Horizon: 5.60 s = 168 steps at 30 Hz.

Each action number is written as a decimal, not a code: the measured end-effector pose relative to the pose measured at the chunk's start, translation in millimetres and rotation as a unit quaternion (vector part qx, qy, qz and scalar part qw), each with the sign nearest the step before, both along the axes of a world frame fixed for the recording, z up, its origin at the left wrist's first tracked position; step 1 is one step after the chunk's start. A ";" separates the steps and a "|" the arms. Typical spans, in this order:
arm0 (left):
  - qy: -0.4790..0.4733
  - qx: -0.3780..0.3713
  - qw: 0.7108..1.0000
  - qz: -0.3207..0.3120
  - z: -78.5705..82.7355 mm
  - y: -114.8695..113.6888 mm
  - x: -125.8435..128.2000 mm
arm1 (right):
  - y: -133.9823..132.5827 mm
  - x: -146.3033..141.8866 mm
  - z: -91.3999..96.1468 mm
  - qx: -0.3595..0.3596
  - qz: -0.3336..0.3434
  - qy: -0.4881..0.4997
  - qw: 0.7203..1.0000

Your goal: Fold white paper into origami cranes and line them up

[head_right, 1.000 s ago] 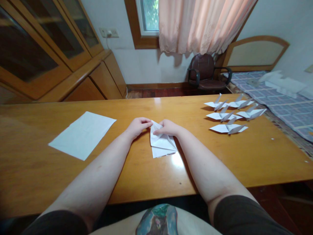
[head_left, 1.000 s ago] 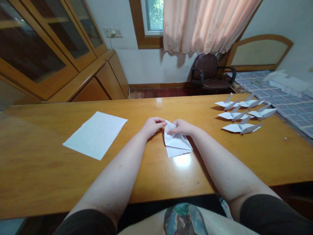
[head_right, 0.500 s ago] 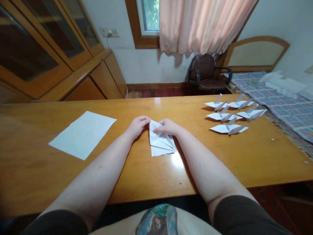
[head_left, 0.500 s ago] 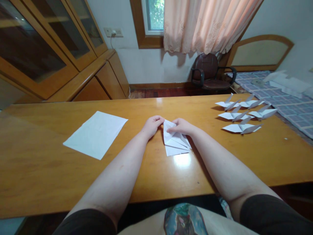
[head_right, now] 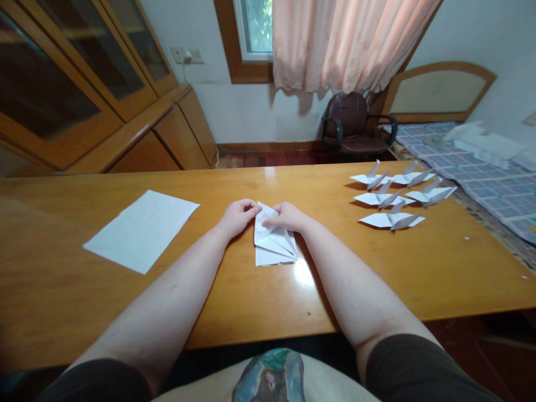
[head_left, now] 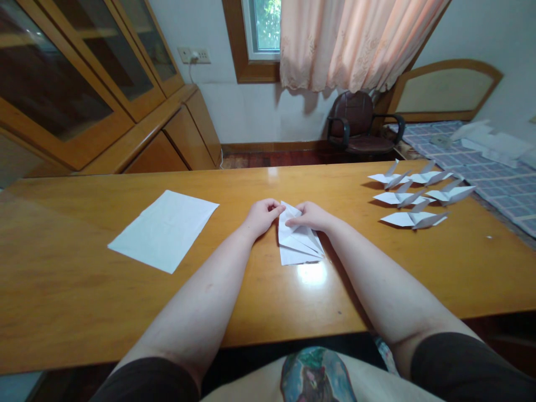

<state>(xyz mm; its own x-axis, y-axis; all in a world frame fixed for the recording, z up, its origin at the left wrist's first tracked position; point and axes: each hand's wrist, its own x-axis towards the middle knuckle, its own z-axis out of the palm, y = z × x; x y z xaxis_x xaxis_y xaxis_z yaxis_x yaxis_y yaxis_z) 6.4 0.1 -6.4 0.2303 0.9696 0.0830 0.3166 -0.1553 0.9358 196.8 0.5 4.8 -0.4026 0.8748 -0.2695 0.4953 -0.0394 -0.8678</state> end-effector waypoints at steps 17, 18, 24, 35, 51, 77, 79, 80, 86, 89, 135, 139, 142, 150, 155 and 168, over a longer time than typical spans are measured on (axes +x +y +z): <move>0.092 0.053 0.994 0.007 3.1 -1.8 0.8 | -1.0 -2.8 3.4 0.007 -0.022 -0.019 1.000; 0.083 0.047 0.995 0.001 2.9 -1.5 0.5 | -0.2 -2.6 2.1 0.013 -0.026 -0.024 0.999; 0.076 0.008 0.997 -0.024 1.7 -0.5 -2.6 | 2.6 -1.1 -1.7 0.051 -0.058 -0.031 0.997; 0.127 0.033 0.991 0.000 7.9 -3.8 0.8 | 1.0 -3.7 1.1 0.049 -0.058 -0.040 0.996; 0.163 0.025 0.986 -0.009 9.3 -3.6 -2.4 | 2.7 0.1 -7.1 0.091 -0.081 0.000 0.993; 0.234 0.038 0.970 -0.060 4.0 -1.4 -3.1 | 2.2 -0.8 -6.8 0.089 -0.127 0.016 0.988; 0.239 0.026 0.969 -0.047 4.4 -1.5 -3.0 | 2.4 -1.0 -8.7 0.089 -0.119 0.027 0.989; 0.236 0.019 0.971 -0.040 4.8 -1.5 -3.0 | 2.8 -0.9 -9.8 0.092 -0.117 0.032 0.988; 0.229 -0.005 0.973 -0.002 8.9 -2.5 -4.3 | 5.2 1.5 -12.9 0.148 -0.112 0.034 0.982; 0.238 0.005 0.970 0.037 8.9 -1.9 -5.6 | 5.9 1.2 -12.5 0.171 -0.118 0.025 0.978; 0.390 0.059 0.919 0.017 4.5 -3.6 3.8 | -5.2 -10.7 2.4 0.166 -0.154 -0.266 0.937; 0.399 0.053 0.915 0.018 5.9 -4.0 5.1 | -6.5 -11.6 3.9 0.177 -0.150 -0.286 0.930; 0.407 0.051 0.912 0.016 8.3 -4.7 5.8 | -8.0 -13.3 5.9 0.188 -0.131 -0.311 0.922; 0.413 0.045 0.910 0.012 11.2 -7.5 8.2 | -8.3 -15.3 5.0 0.188 -0.131 -0.344 0.911; 0.410 0.029 0.912 0.014 10.9 -8.9 10.9 | -9.0 -15.7 3.2 0.263 -0.118 -0.371 0.883; 0.376 0.019 0.926 0.038 8.4 -6.0 4.7 | -4.3 -9.5 -1.5 0.253 -0.067 -0.278 0.924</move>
<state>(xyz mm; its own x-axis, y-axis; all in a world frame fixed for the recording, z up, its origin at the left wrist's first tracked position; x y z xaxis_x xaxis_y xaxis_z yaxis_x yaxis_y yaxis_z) 11.2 -5.9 2.0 0.1684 0.9849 -0.0394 0.8879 -0.1342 0.4400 187.3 -3.8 3.3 -0.2039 0.9774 0.0556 0.8908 0.2088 -0.4037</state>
